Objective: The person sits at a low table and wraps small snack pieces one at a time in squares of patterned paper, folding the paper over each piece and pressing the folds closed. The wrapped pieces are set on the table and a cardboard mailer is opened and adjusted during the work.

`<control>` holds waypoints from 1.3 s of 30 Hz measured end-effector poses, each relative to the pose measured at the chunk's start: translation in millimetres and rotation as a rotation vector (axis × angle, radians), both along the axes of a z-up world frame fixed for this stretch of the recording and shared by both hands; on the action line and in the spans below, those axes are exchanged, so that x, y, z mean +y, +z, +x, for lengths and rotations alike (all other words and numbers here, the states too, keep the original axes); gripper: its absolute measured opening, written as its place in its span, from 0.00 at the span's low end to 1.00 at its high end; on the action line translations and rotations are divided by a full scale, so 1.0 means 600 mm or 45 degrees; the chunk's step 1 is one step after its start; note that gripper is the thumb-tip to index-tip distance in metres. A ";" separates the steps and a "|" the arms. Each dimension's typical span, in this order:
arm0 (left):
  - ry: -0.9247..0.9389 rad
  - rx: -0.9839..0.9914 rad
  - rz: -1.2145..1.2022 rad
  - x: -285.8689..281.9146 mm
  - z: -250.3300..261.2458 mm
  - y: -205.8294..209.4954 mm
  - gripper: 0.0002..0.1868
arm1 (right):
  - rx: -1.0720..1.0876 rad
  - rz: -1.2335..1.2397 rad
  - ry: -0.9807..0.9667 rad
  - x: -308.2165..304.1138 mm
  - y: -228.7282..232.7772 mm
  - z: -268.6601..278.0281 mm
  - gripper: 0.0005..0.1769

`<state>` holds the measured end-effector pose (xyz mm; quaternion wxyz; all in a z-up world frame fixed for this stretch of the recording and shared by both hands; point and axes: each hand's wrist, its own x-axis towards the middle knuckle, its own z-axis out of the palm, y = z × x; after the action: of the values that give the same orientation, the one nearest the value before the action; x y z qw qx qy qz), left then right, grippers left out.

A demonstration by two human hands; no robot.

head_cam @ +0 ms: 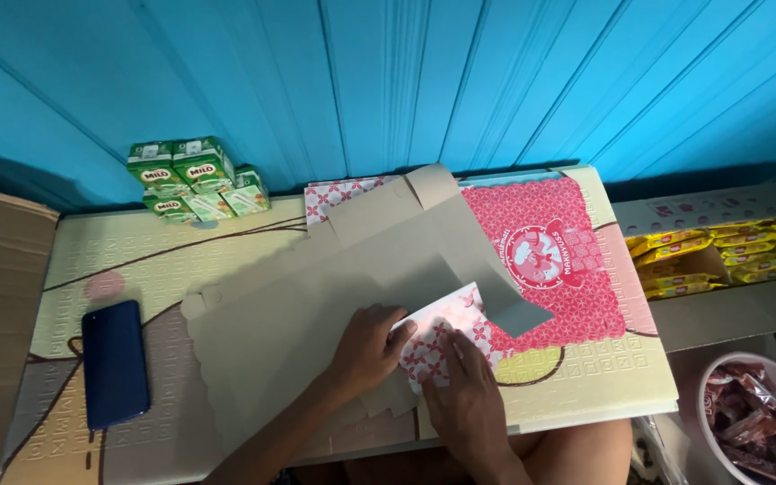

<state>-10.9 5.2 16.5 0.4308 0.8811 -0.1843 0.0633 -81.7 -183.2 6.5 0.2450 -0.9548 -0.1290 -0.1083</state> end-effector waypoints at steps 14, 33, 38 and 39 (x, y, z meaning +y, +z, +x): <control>-0.001 -0.019 -0.088 0.003 0.000 0.001 0.07 | 0.018 0.050 0.069 0.019 0.020 -0.006 0.31; -0.005 -0.012 -0.109 0.006 -0.002 -0.005 0.08 | 0.059 0.128 0.186 0.051 0.023 -0.035 0.28; -0.009 -0.057 -0.097 0.004 -0.002 -0.013 0.08 | -0.025 0.039 0.187 0.057 0.026 -0.035 0.28; -0.003 -0.060 -0.117 0.004 -0.002 -0.011 0.07 | -0.015 0.055 0.198 0.058 0.029 -0.035 0.27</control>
<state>-12.0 7.6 10.2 0.4666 0.8583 -0.1925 0.0920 -102.6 -148.6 24.2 0.2723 -0.9358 -0.2018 -0.0973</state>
